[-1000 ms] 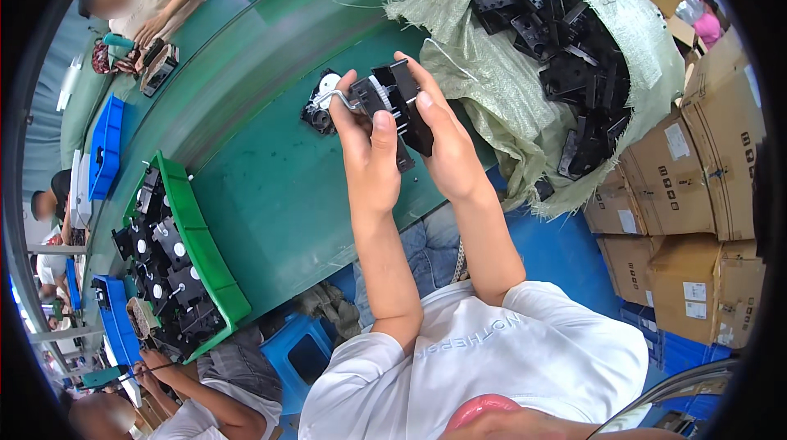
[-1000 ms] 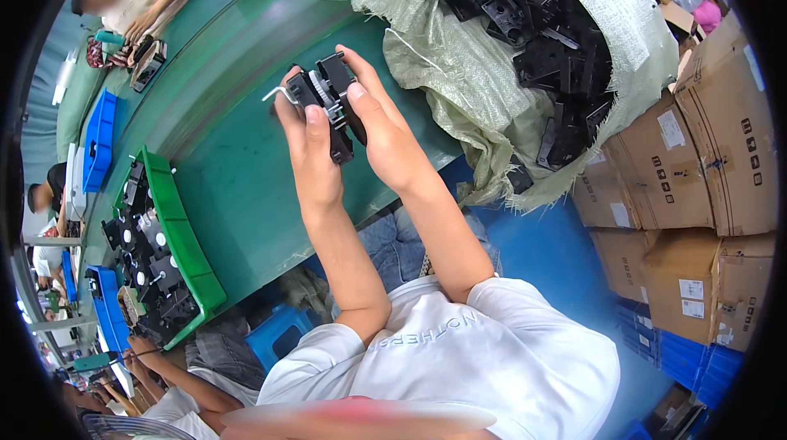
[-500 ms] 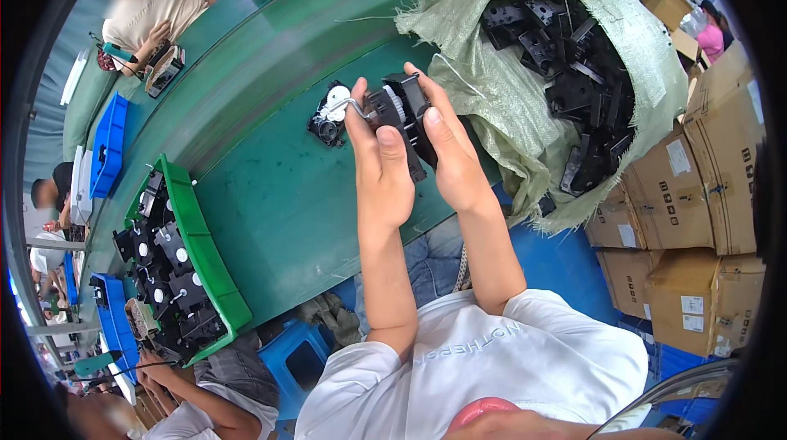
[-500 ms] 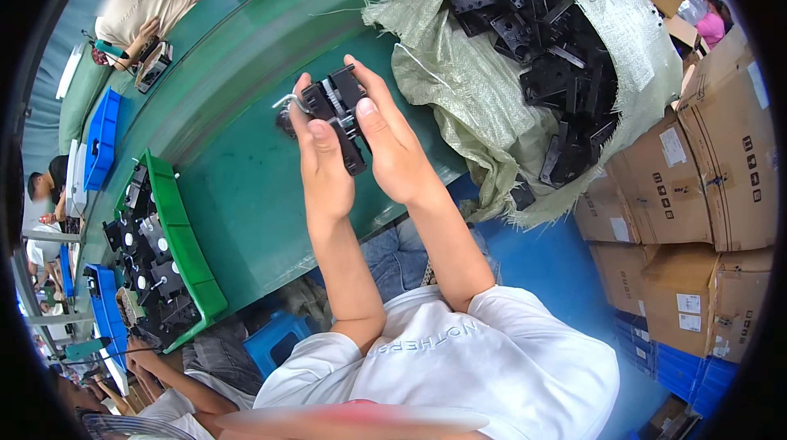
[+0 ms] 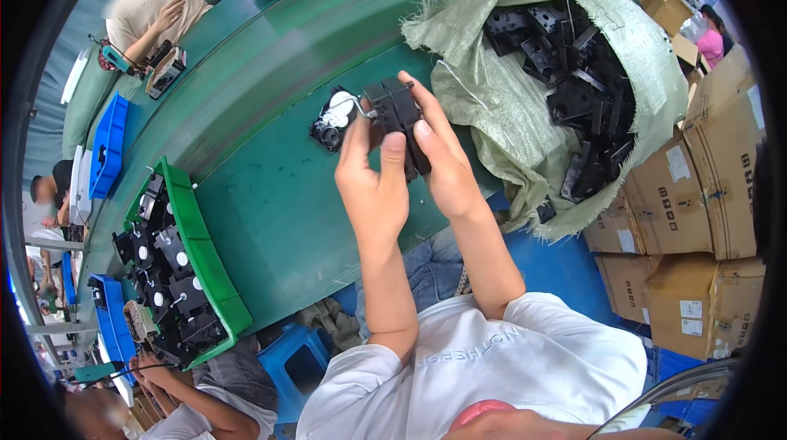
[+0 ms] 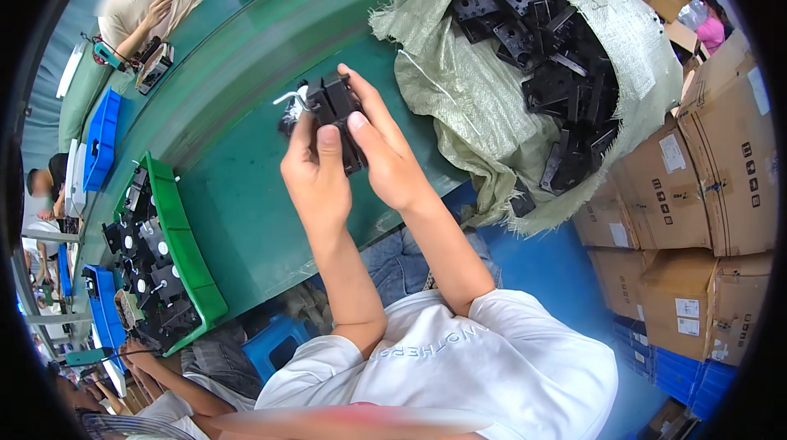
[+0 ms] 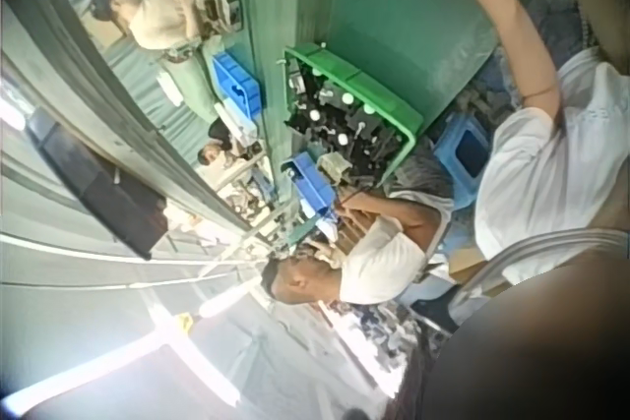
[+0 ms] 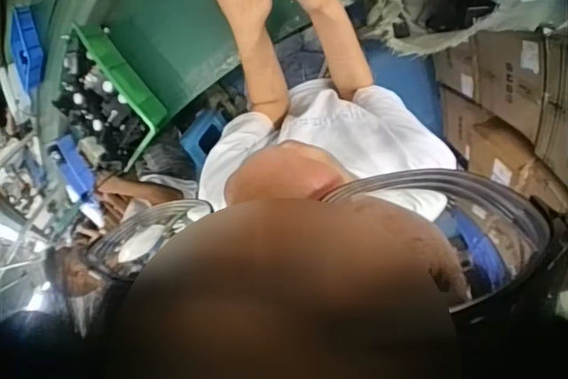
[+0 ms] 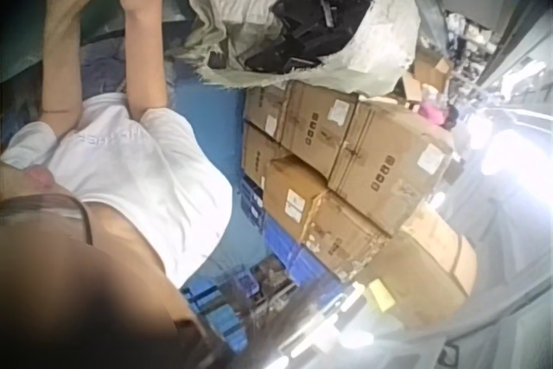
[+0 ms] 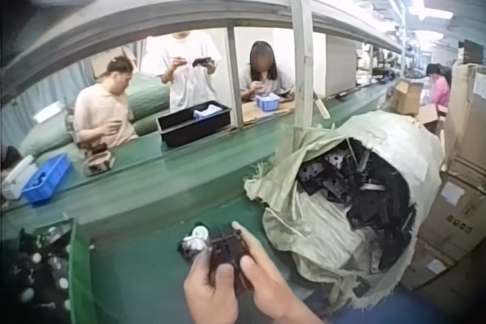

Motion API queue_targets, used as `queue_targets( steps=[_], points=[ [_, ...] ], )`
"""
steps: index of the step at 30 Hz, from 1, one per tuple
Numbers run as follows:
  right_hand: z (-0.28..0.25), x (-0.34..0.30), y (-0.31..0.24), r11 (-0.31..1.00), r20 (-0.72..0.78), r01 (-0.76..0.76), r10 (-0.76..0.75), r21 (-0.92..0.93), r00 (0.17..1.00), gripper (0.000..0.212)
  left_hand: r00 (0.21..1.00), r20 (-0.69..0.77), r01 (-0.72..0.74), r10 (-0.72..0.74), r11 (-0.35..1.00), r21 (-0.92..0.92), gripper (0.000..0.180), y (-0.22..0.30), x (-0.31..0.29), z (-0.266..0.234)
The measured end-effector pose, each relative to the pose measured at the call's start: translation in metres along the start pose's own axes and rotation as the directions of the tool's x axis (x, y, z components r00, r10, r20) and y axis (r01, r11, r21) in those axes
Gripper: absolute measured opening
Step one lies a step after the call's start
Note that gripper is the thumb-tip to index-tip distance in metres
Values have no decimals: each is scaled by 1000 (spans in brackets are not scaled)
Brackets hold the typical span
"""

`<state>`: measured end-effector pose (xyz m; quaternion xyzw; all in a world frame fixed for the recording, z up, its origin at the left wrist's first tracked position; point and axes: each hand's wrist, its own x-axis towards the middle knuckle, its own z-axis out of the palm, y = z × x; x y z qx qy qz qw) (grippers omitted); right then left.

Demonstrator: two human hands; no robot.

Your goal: Assembling small mechanical components at a factory workstation.

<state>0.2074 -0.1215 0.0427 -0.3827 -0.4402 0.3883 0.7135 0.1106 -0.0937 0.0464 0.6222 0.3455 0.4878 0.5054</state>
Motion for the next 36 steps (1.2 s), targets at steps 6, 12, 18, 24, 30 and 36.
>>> queue_targets(
  steps=[6,12,18,24,30,36],
  points=[
    [-8,2,21,965,-25,100,-97,243,995,55,986,11,-163,169,931,326,48,-1,0,-8],
    [-35,1,17,973,-293,18,52,231,955,53,930,185,-359,319,895,263,47,-7,-5,-2],
    [-33,-2,23,908,-261,154,-52,391,964,32,864,226,-500,450,819,282,53,-4,-18,3],
    [-16,-1,25,839,-4,186,-215,511,977,37,830,209,-557,518,746,365,52,16,-37,-20],
    [3,3,29,953,-2,-180,187,244,982,38,934,-85,-94,347,468,878,47,88,-27,-159],
    [-3,10,39,927,98,-262,244,268,965,27,953,77,-30,292,-161,987,52,144,54,-385]
  ],
)
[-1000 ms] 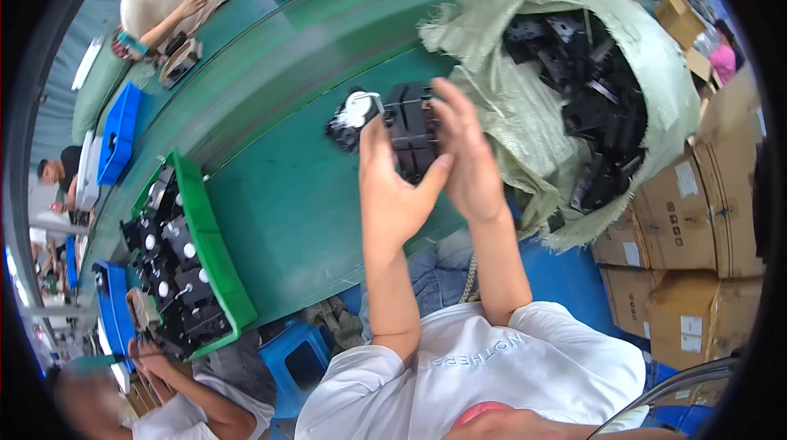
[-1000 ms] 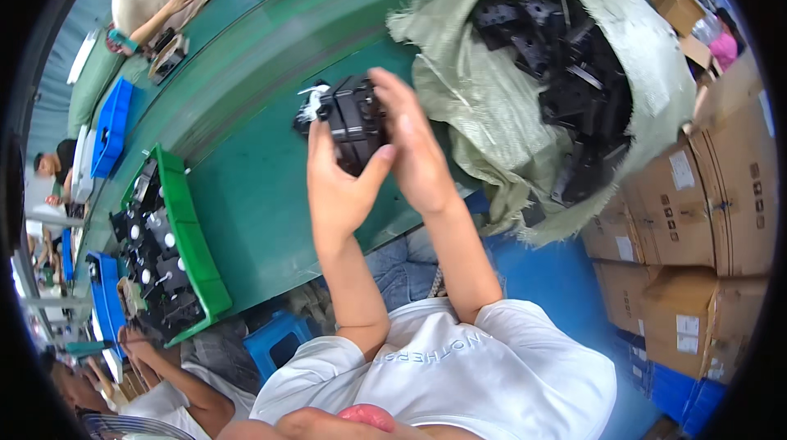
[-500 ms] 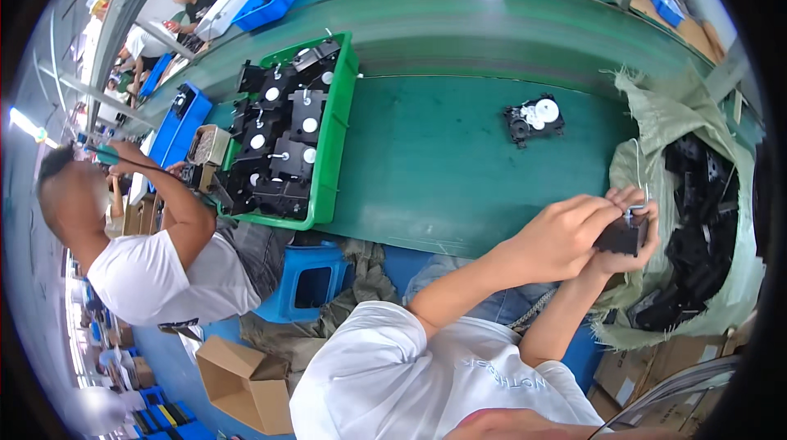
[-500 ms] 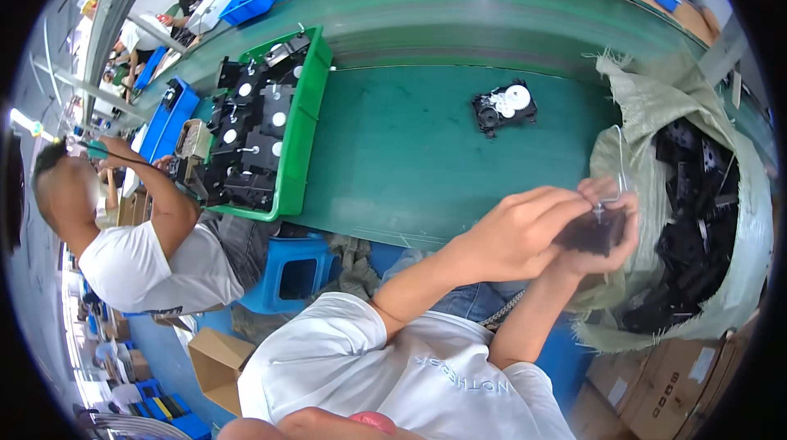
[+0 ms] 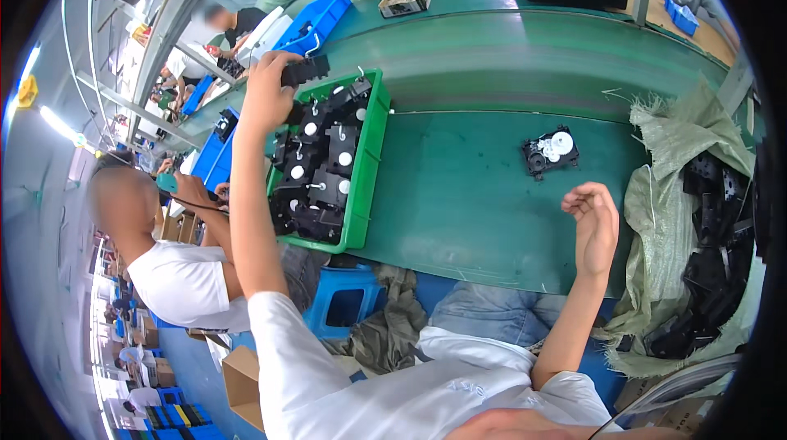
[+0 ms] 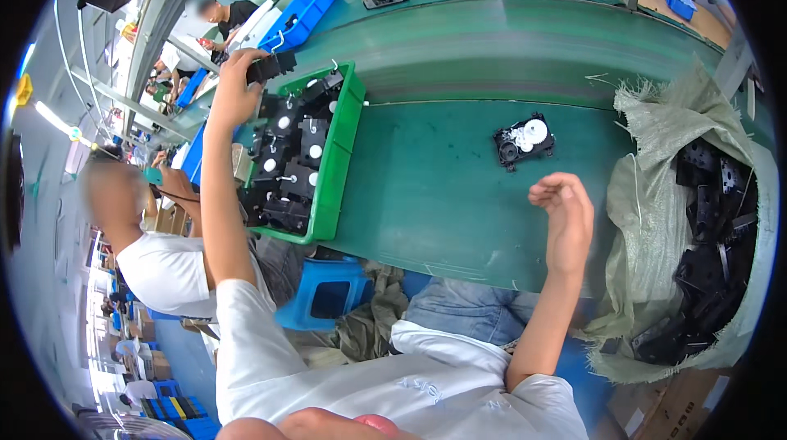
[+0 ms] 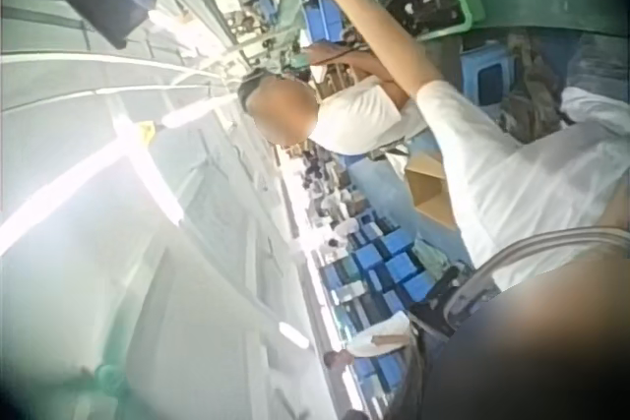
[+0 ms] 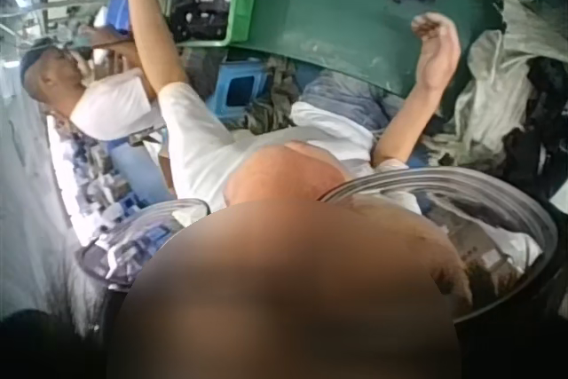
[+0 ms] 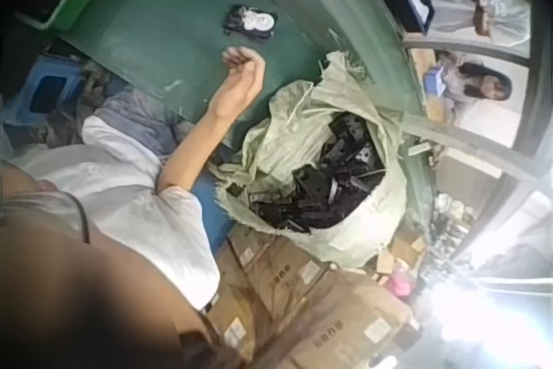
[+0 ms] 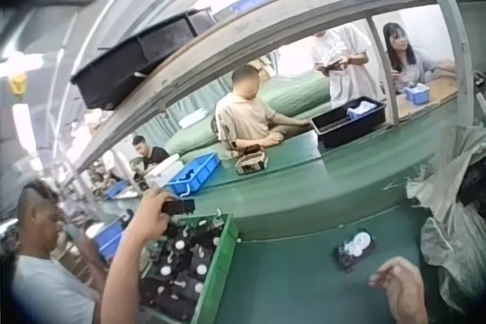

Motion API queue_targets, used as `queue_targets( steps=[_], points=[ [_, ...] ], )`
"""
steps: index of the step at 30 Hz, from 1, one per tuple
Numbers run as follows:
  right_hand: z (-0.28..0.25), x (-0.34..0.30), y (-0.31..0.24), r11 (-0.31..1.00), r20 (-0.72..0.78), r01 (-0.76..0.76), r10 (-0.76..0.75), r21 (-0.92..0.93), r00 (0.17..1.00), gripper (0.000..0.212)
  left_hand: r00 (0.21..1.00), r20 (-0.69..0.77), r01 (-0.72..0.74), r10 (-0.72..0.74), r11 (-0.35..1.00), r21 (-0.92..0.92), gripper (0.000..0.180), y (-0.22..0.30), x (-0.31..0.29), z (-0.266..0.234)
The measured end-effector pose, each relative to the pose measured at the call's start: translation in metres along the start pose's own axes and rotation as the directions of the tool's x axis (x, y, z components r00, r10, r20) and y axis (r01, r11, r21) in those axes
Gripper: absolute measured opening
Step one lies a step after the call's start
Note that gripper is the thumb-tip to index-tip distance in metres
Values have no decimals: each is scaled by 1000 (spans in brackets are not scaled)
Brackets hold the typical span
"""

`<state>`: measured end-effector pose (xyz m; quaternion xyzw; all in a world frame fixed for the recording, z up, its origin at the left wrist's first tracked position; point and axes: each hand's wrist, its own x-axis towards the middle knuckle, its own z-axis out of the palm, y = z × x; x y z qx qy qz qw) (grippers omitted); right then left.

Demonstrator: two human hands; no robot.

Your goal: Assembling small mechanical components at a factory workstation.

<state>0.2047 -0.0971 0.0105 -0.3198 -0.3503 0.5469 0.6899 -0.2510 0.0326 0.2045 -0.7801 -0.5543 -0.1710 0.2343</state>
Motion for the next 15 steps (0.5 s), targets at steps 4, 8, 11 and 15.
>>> queue_targets(
  steps=[4,8,11,15],
  points=[
    [-3,-3,-8,1000,38,20,-20,14,999,24,980,199,-6,31,992,-123,49,-108,11,65],
    [-11,-2,-10,998,-8,54,-54,-14,998,21,839,544,109,8,977,-181,49,-109,23,106],
    [-13,-5,-10,998,-42,59,-60,-30,997,20,844,535,69,29,984,-162,49,-108,17,121],
    [-16,-2,-9,998,-53,55,-55,-1,997,20,803,582,91,-129,991,93,56,-111,18,132]
  ],
)
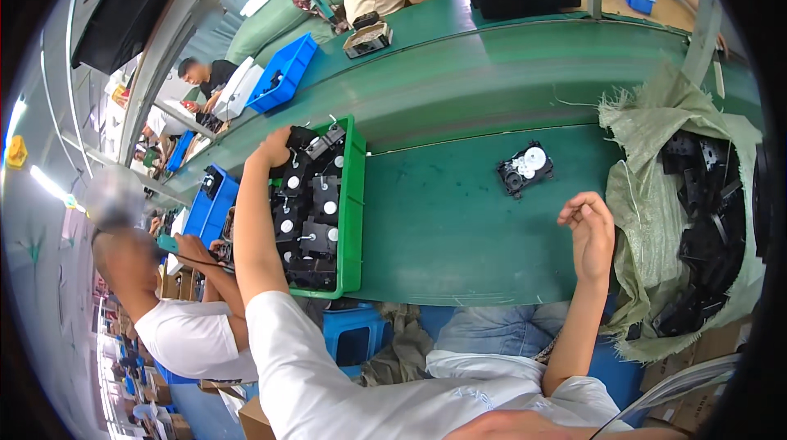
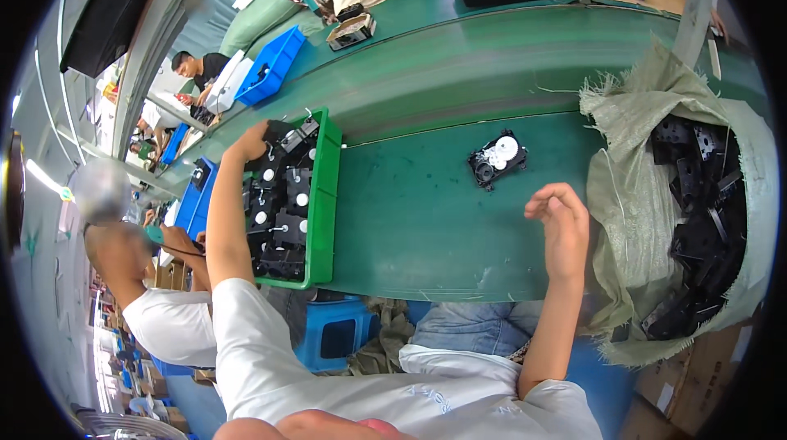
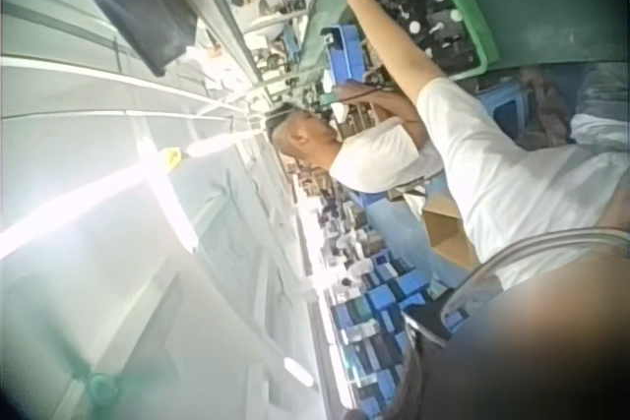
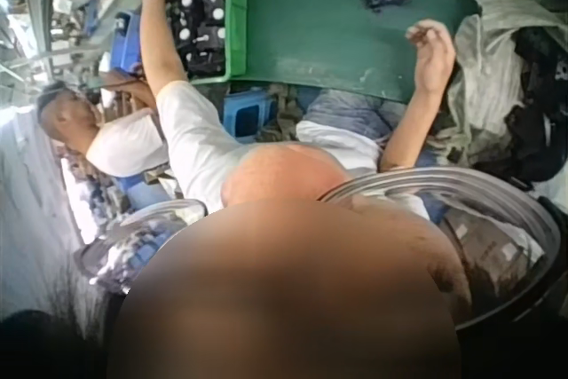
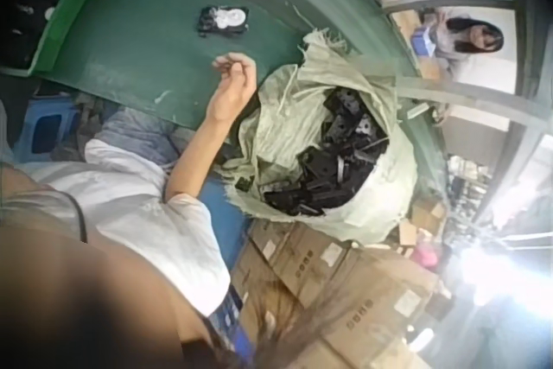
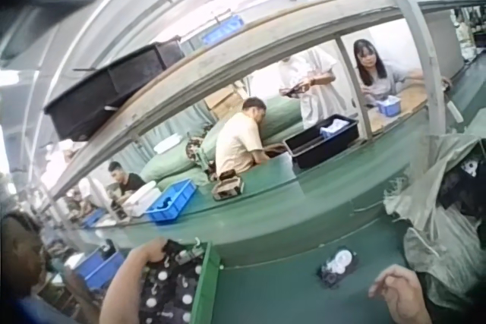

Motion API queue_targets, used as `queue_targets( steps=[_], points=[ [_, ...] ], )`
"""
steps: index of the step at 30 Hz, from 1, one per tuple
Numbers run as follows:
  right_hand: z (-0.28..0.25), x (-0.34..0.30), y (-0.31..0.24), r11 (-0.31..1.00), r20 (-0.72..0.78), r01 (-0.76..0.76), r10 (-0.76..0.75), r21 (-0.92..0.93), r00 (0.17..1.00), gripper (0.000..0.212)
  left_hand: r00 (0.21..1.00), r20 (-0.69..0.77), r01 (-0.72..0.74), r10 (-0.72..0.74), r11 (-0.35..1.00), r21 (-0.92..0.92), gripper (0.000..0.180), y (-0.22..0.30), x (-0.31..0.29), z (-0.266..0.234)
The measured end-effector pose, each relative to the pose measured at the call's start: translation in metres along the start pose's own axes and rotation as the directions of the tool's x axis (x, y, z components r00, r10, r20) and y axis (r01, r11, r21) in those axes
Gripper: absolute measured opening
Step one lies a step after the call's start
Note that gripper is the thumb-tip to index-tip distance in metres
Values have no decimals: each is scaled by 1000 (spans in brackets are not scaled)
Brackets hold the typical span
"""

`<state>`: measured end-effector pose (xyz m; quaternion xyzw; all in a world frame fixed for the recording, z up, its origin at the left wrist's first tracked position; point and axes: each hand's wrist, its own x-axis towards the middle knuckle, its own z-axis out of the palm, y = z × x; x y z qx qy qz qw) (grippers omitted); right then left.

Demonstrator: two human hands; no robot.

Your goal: Assembling small mechanical components at a factory workstation.

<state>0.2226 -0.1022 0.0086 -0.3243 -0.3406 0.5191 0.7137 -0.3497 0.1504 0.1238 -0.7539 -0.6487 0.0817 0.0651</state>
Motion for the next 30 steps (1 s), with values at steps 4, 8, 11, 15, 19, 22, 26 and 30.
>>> queue_targets(
  steps=[4,8,11,15,19,22,26,30],
  points=[
    [-2,4,5,999,-10,-42,43,8,999,18,991,-121,70,-59,993,91,62,3,4,-4],
    [-4,10,7,999,-10,-49,49,-8,999,18,926,-375,119,-36,972,200,56,103,-1,-53],
    [-7,8,1,999,-1,-42,42,-18,999,19,770,-525,-441,362,897,-27,41,181,1,-61],
    [-3,5,-4,994,-66,-108,107,-4,992,20,876,-148,-447,459,658,-606,38,313,-10,-52],
    [0,2,-1,990,-77,-132,129,-46,989,29,842,-42,-359,537,502,-787,35,379,23,16],
    [-5,-1,1,979,-59,-168,162,-118,985,37,842,81,-272,533,550,-790,29,406,19,15],
    [-10,0,11,979,-135,-172,157,-111,978,40,833,168,-171,527,534,-828,30,416,3,3],
    [-14,3,35,947,-163,-192,154,-258,975,44,819,145,-141,555,439,-888,30,413,-7,16]
  ],
)
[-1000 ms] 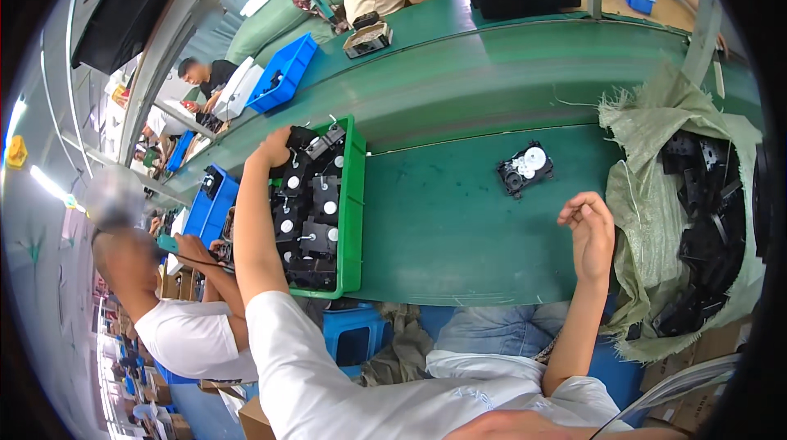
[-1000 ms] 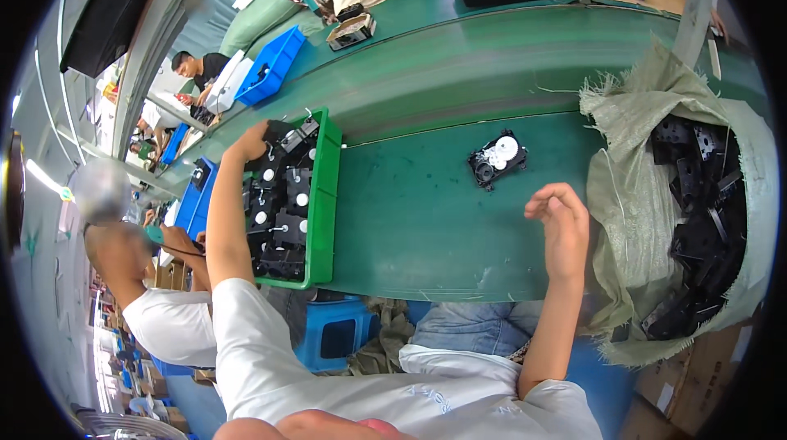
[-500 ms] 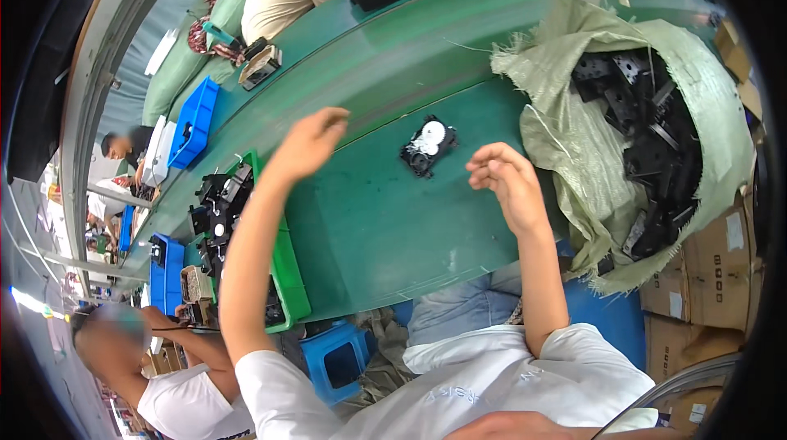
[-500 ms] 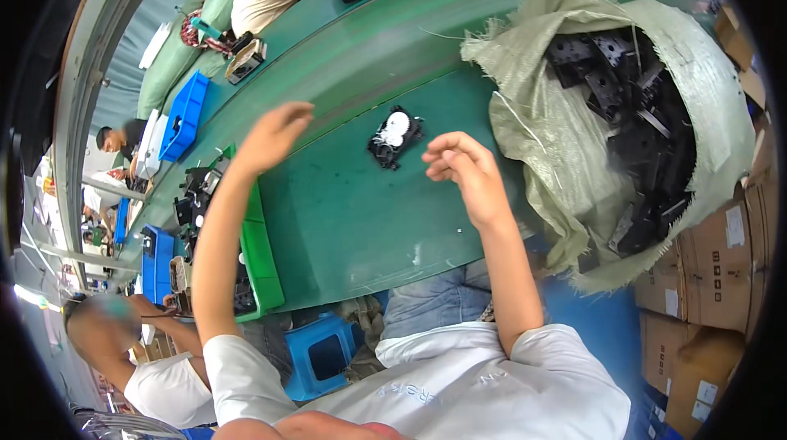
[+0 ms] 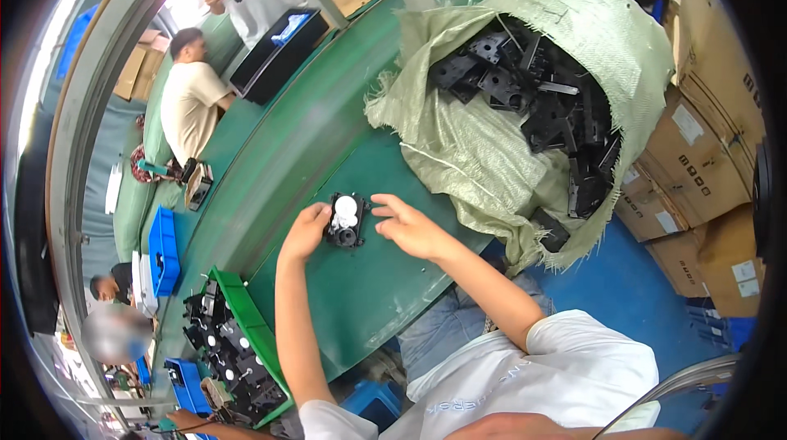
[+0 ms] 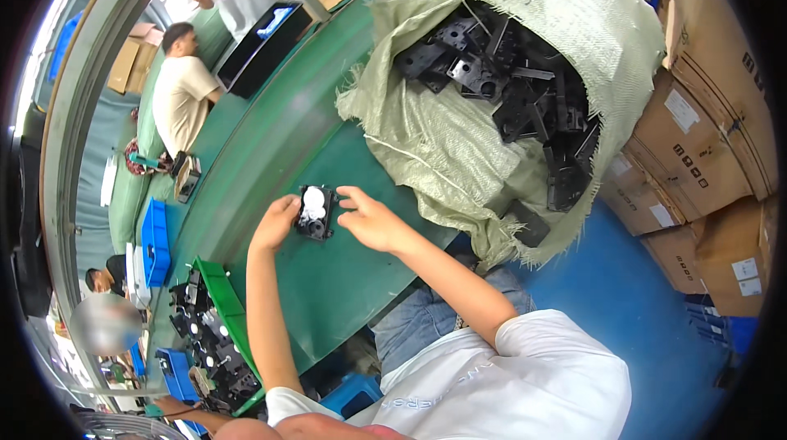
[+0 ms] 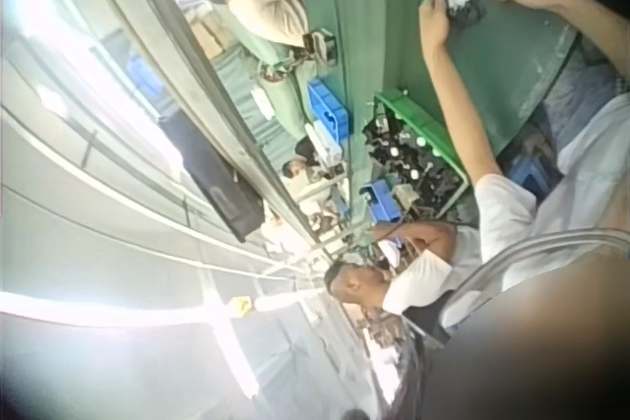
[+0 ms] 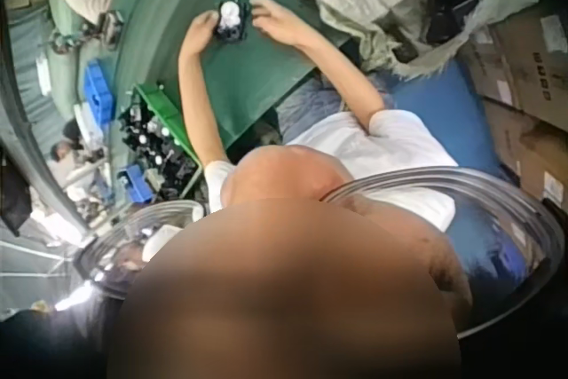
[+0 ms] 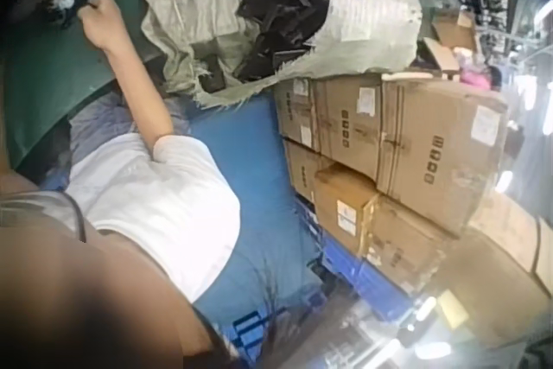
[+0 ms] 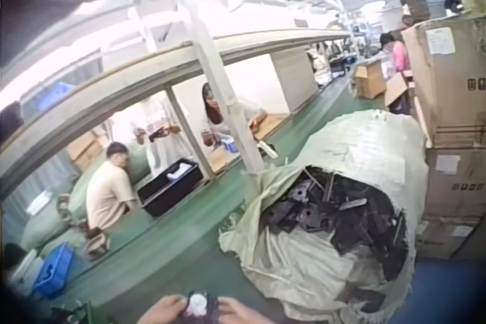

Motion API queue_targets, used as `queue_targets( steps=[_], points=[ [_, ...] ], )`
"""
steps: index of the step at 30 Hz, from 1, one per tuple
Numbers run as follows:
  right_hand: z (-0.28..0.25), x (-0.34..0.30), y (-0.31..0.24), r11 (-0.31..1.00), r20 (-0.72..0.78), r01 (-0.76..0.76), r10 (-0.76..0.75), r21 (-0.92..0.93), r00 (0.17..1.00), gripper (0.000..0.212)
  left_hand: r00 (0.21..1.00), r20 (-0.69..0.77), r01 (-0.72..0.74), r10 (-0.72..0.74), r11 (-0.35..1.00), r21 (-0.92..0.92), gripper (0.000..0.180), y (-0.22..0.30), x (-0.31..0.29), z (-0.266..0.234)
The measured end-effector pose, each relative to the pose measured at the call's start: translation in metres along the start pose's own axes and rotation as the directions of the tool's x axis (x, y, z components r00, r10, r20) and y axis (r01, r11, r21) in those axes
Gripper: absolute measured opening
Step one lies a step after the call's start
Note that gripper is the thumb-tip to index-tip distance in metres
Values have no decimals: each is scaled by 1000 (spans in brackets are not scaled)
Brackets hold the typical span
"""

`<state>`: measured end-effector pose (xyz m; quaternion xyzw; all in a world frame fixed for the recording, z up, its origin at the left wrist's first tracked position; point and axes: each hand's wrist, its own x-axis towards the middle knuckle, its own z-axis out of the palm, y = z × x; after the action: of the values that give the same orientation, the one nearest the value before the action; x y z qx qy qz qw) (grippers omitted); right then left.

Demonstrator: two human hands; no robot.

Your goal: Assembling small mechanical components at a factory workstation.

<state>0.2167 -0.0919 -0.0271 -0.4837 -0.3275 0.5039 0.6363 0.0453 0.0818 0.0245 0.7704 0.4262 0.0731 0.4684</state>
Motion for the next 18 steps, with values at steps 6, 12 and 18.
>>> queue_targets(
  steps=[6,12,18],
  points=[
    [-34,-42,-74,873,190,277,-216,-401,958,39,963,-255,-228,92,783,-578,33,-1,-36,33],
    [-103,-113,-136,645,-160,346,-593,-681,789,28,932,-309,-362,189,448,-817,42,50,-95,72],
    [-152,-170,-101,539,-425,-137,-457,-831,781,22,902,-395,-418,173,124,-900,52,94,-86,133]
  ],
)
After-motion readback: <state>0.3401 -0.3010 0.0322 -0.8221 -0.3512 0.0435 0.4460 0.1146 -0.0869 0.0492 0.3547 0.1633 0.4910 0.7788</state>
